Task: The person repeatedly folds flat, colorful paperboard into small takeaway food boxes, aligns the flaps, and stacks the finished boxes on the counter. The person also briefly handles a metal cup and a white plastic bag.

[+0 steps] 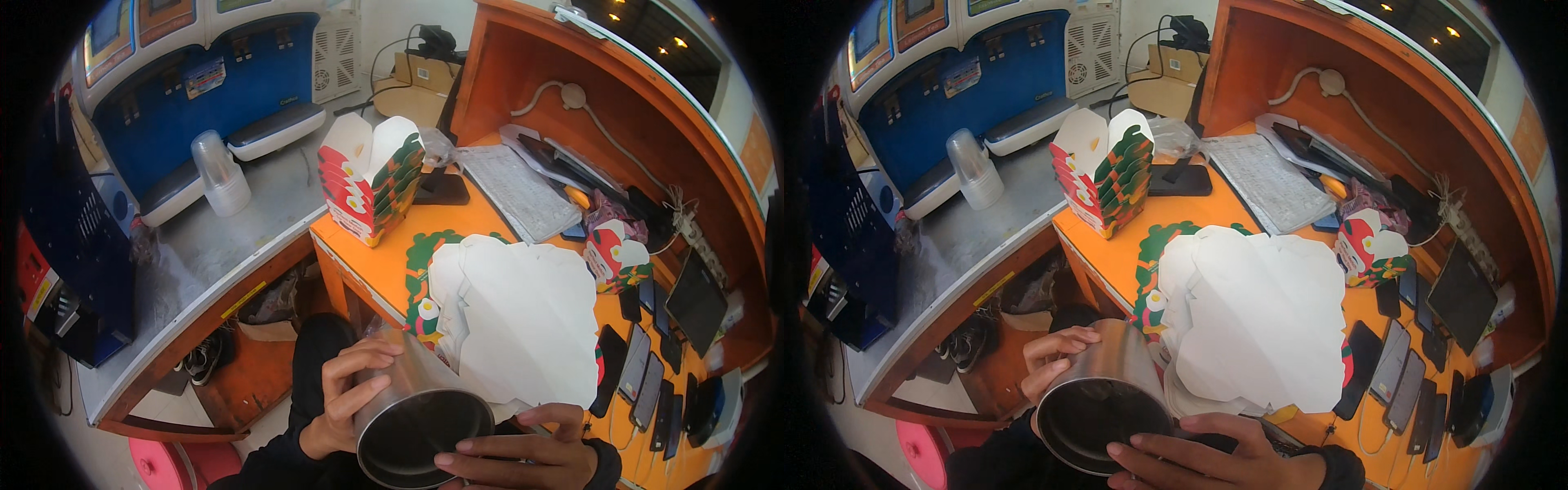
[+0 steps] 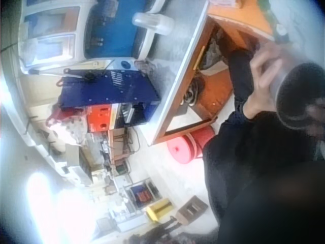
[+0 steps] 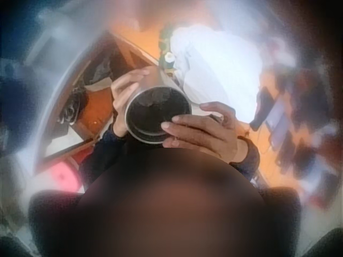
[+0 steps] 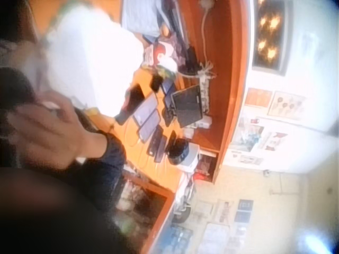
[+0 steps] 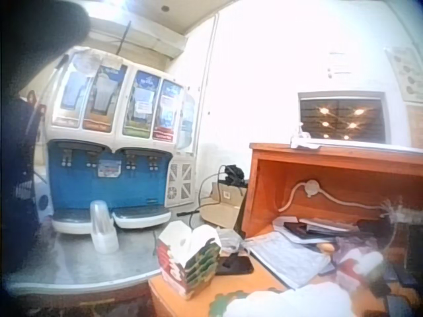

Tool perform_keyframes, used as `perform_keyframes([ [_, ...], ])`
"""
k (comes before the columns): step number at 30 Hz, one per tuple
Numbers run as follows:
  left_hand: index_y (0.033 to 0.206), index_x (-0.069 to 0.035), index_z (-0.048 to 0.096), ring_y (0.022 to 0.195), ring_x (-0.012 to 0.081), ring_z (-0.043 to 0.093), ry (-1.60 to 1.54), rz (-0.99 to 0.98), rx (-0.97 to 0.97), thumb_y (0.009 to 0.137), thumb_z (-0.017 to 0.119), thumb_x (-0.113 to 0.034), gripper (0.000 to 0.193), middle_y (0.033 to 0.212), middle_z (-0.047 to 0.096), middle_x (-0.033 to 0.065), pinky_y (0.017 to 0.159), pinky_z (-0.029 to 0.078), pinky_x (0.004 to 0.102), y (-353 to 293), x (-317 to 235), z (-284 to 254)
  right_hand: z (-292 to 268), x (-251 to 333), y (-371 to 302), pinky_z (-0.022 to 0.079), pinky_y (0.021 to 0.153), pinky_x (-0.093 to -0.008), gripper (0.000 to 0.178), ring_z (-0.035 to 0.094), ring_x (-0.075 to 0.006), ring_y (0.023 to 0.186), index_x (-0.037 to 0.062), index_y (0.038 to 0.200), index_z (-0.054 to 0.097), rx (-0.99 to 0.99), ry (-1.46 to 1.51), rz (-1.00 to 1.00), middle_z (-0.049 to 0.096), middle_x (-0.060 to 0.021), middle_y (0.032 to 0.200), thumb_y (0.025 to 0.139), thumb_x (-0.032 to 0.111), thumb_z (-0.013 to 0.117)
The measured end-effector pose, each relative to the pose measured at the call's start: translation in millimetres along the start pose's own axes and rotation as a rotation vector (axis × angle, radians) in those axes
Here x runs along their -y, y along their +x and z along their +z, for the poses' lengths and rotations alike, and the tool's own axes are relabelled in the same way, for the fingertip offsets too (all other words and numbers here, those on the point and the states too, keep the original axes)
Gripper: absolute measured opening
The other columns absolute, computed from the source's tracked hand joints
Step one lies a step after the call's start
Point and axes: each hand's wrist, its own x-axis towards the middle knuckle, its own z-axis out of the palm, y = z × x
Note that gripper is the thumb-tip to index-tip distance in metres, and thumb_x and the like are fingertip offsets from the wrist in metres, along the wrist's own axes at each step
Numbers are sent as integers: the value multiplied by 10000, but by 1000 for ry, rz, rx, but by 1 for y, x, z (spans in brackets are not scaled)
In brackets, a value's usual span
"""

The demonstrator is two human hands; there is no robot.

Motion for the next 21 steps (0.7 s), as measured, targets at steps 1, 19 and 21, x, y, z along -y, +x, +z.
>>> perform_keyframes([
  [1, 1190, -69, 389, 995, 372, 554, -8, 1, -2, 653, 816, -201, 698, 1087, 410, 187, 845, 460, 486, 0, 0, 0, 0, 0, 0, 392, 876, -371, 260, 669, -177, 868, 105, 942, 602, -4, -1, -1, 703, -44, 948, 745, 192, 747],
  [19, 1194, -75, 390, 1004, 370, 550, -24, -2, 8, 646, 821, -205, 709, 1099, 411, 184, 847, 449, 496, -2, 2, -1, -1, 2, -2, 369, 896, -387, 263, 665, -176, 879, 111, 933, 604, 4, -7, 17, 702, -35, 958, 734, 197, 753],
  [21, 1200, -74, 388, 1005, 368, 549, -21, -5, 9, 645, 822, -201, 716, 1100, 411, 183, 855, 446, 494, -3, 2, 0, 2, 1, -3, 366, 899, -387, 263, 662, -174, 887, 112, 934, 606, -16, -15, 10, 702, -32, 964, 734, 202, 752],
])
